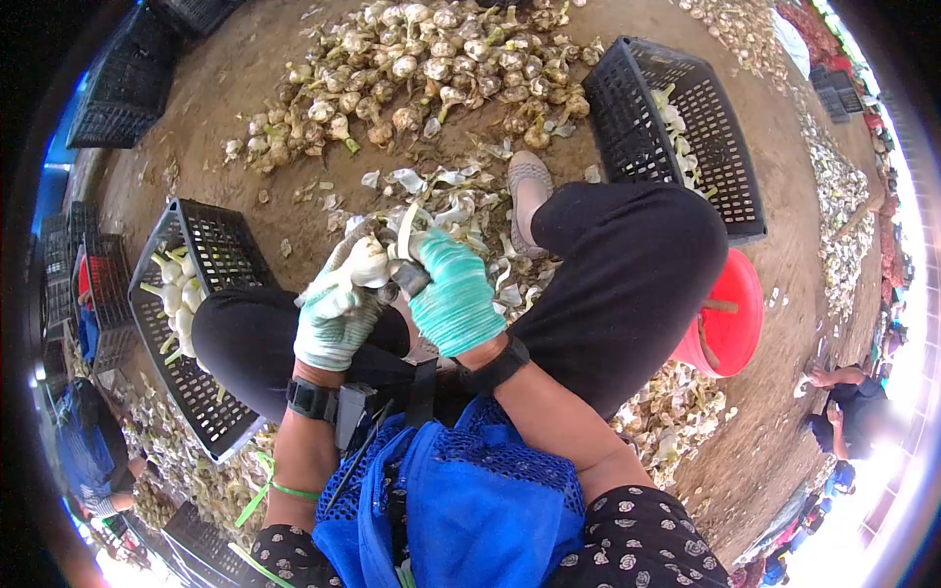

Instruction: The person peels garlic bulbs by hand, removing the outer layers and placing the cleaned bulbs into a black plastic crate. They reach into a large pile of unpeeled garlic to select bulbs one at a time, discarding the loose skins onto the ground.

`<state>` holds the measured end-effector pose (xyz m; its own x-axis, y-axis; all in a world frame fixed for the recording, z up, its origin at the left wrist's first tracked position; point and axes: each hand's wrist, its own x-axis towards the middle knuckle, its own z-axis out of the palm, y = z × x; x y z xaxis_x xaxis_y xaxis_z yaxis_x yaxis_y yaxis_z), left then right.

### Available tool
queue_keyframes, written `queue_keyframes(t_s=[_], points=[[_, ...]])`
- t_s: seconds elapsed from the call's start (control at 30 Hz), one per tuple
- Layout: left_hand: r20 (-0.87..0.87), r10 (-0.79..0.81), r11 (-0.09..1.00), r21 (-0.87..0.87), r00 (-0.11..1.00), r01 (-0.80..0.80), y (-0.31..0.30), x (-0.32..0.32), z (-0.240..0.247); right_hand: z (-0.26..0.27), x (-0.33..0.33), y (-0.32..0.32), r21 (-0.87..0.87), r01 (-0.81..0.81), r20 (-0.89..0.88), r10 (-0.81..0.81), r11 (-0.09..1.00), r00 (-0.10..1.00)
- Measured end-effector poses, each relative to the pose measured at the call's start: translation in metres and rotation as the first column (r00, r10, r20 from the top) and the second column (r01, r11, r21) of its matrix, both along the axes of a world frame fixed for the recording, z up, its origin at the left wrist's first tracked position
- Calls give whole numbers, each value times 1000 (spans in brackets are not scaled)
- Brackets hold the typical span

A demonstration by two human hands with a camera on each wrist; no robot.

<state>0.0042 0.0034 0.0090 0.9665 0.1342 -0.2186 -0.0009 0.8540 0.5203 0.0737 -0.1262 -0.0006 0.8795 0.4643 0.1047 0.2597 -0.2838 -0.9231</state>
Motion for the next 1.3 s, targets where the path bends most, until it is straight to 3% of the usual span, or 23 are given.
queue_keyframes(t_s=[0.03,0.07,0.1,0.17,0.2,0.23,0.3,0.4,0.43,0.5,0.57,0.63,0.7,0.77,0.93,1.0,1.03,1.1,1.13,1.2,1.27,1.3], points=[[-6,5,1000,0,1000,-5,0,1,-3,-1,-2,0,-4,-11,233,12,1000,972],[-25,14,998,62,1000,-13,-1,2,-5,0,-1,1,-3,-15,229,15,1000,973],[-41,23,992,124,999,-17,-2,3,-6,4,2,2,-5,48,23,-47,999,999],[-107,30,993,120,994,-17,-5,3,-4,10,11,1,-52,168,-374,-175,984,911],[-115,3,988,153,993,15,-5,3,1,6,16,-5,-102,176,-365,-201,979,909],[-123,-23,981,186,992,46,-5,3,4,3,17,-7,-24,286,-312,-279,958,908],[-145,-4,972,232,989,38,-2,3,2,-1,19,-7,222,188,-217,-140,957,966],[-228,-11,896,430,974,111,-6,12,17,24,16,-5,62,-64,-288,79,996,954],[-229,-13,897,428,973,113,-5,13,20,23,17,-5,60,-62,-289,77,996,954],[-299,-84,812,532,950,240,1,12,21,17,19,-4,-11,-152,196,151,988,969],[-330,-128,771,560,935,304,7,9,19,7,19,-8,-2,-157,222,154,988,963],[-312,-130,807,518,941,283,7,8,21,7,18,-10,47,-129,-254,137,990,957],[-324,-143,782,543,935,308,10,6,14,18,20,-11,-32,-160,-221,149,987,964],[-281,-145,835,480,949,270,10,7,16,26,20,-10,-3,-70,-469,61,998,881],[-282,-81,831,510,956,221,8,7,15,25,17,-11,-1,16,-294,-16,1000,956],[-284,-30,828,530,958,183,6,7,15,39,18,-11,-197,-153,-70,141,969,987],[-285,12,787,595,958,167,5,8,16,33,15,-11,-198,-150,-70,139,969,988],[-283,53,739,656,958,153,5,8,19,16,8,-8,-156,-103,357,154,982,921],[-325,33,706,677,945,208,5,8,20,18,6,-9,-213,-111,251,164,971,954],[-376,15,673,689,927,269,5,2,24,15,0,-10,-198,-106,242,154,974,958],[-363,-57,834,495,930,245,8,-1,25,-5,2,-11,-179,-100,242,143,979,960],[-362,-59,834,495,930,245,8,-2,26,-13,8,-8,140,44,-228,-11,989,974]])
